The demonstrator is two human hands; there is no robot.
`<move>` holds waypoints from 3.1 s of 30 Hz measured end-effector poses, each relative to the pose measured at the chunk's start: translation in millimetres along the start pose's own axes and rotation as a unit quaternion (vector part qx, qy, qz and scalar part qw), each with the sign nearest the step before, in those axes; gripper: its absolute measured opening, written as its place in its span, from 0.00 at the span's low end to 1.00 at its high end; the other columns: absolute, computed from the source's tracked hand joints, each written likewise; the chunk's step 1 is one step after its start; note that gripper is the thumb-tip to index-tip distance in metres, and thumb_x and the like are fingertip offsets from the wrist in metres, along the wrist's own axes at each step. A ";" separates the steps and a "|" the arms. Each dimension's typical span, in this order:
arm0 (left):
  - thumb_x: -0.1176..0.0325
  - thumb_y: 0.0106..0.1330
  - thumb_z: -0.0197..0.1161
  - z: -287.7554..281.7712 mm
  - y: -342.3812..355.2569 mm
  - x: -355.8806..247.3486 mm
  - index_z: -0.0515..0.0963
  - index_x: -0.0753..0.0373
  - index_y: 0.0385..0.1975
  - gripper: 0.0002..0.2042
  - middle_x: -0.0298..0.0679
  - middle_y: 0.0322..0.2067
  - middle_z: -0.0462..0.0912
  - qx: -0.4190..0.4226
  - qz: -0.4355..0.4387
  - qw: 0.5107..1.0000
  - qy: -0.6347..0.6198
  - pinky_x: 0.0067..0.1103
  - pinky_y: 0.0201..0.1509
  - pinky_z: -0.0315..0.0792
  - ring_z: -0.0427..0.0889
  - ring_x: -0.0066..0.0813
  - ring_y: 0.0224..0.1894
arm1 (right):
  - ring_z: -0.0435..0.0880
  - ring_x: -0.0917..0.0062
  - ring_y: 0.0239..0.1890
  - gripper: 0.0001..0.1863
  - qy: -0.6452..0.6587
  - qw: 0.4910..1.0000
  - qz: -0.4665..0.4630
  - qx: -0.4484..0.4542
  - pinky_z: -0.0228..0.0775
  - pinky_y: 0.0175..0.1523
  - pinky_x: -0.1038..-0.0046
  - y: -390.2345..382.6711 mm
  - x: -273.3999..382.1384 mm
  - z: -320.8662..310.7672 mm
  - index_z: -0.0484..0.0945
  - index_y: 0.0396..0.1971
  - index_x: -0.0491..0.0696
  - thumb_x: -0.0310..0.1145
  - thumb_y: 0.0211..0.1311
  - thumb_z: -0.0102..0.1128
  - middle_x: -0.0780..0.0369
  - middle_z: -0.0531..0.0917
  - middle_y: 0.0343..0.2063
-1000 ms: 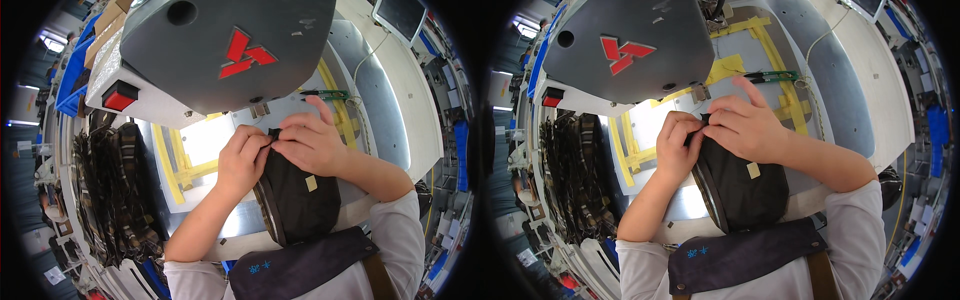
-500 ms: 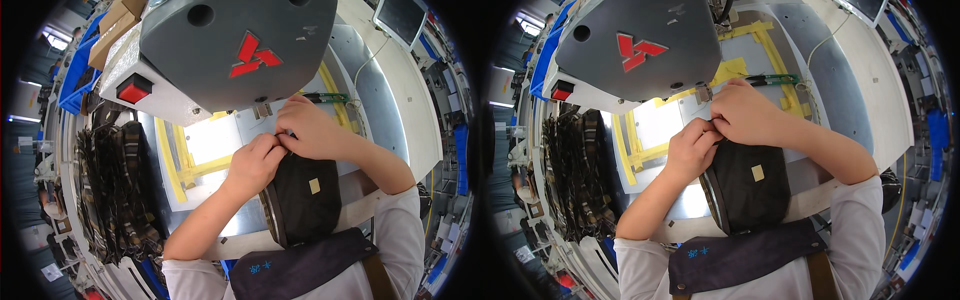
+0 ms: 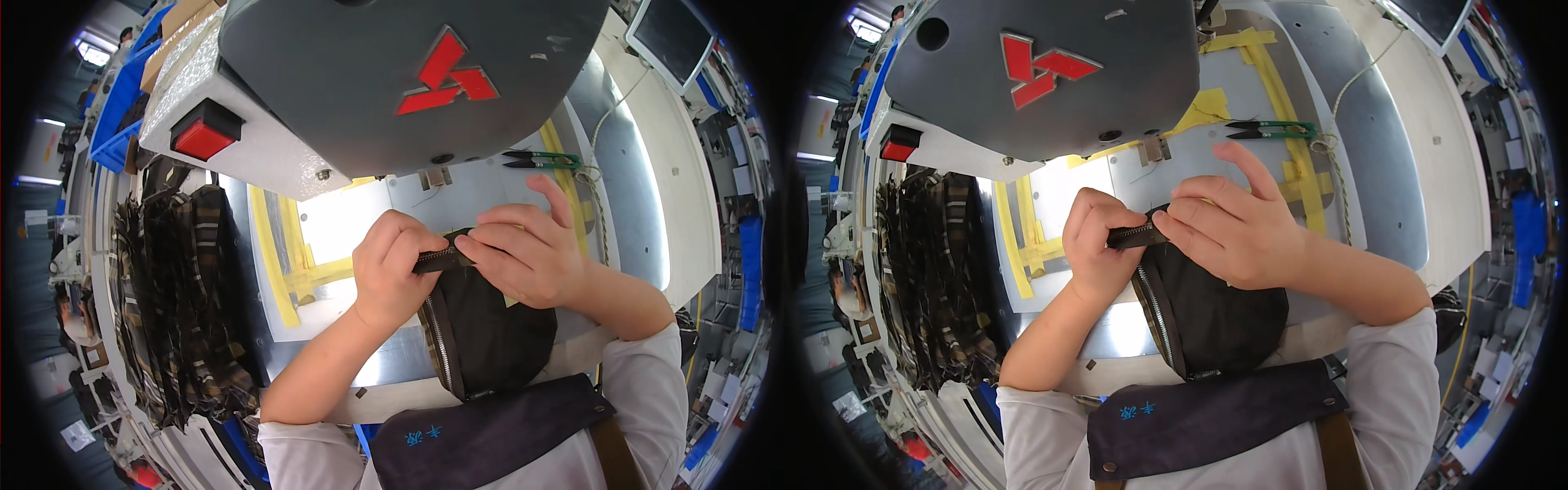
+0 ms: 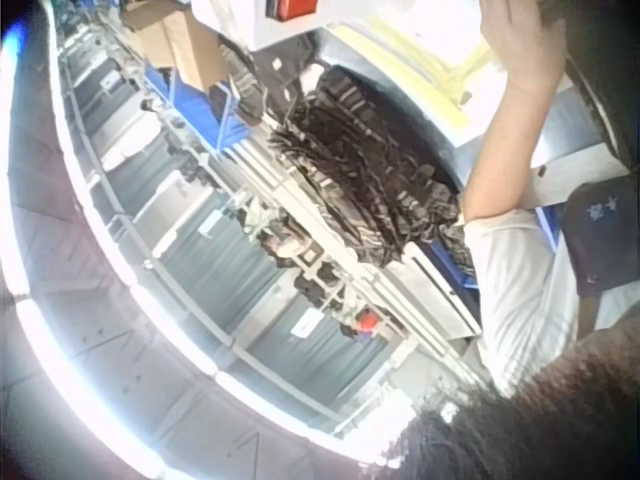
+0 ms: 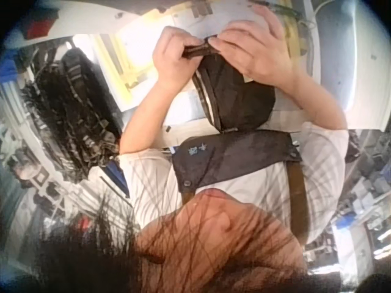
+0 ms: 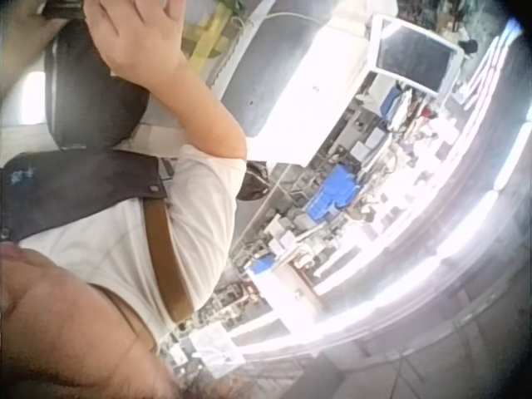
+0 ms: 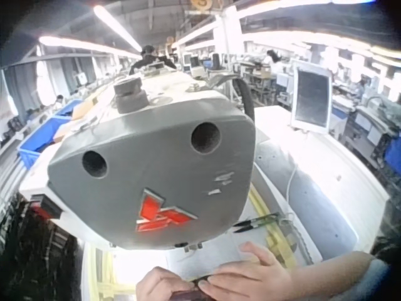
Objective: The person aligns the zipper of a dark-colored bag under a sewing machine and sews along the edge. They repeat this process for multiple bags, handling each one individually and placing finished items aside.
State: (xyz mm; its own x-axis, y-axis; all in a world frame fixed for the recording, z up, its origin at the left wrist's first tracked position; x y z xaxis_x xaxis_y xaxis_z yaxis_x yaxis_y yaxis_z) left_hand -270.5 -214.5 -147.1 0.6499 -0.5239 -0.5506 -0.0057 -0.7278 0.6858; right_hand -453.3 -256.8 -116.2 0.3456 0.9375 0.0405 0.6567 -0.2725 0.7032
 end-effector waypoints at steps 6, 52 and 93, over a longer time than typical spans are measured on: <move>0.78 0.35 0.71 -1.7 -0.8 1.0 0.75 0.58 0.24 0.15 0.34 0.23 0.72 -0.008 0.065 0.998 -0.011 0.22 0.21 0.67 0.74 0.31 0.23 | 0.79 0.76 0.38 0.09 0.067 0.996 0.058 0.012 0.60 0.60 0.53 1.9 -2.0 -0.1 0.81 0.27 0.51 0.28 0.42 0.68 0.69 0.79 0.28; 0.71 0.54 0.74 -1.6 7.2 7.1 0.77 0.67 0.27 0.11 0.35 0.22 0.80 0.212 -0.333 0.904 -0.161 0.19 0.33 0.72 0.77 0.17 0.26 | 0.77 0.71 0.41 0.10 0.192 0.956 0.137 0.178 0.55 0.66 0.53 4.4 -26.1 14.2 0.79 0.29 0.50 0.37 0.49 0.69 0.67 0.78 0.29; 0.70 0.62 0.63 -7.1 13.0 10.3 0.77 0.68 0.36 0.08 0.44 0.27 0.80 0.278 -0.349 0.879 -0.169 0.21 0.37 0.71 0.77 0.29 0.29 | 0.78 0.70 0.34 0.07 0.304 0.902 0.252 0.175 0.58 0.66 0.63 5.0 -40.4 32.3 0.75 0.25 0.48 0.31 0.51 0.65 0.63 0.79 0.26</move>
State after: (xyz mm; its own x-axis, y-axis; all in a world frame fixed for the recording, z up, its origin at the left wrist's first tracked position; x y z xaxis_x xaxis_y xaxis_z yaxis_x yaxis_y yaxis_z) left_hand -258.4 -226.2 -140.5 0.3809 0.1023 -0.9189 -0.1263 -0.9788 -0.1613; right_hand -442.3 -303.0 -137.2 0.2985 0.5911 0.7493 0.7271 -0.6495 0.2227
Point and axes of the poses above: each hand's wrist, its own y-axis towards the middle knuckle, its own z-axis out of the palm, x = y × z, the point moved 1 cm from there along y, towards the middle knuckle
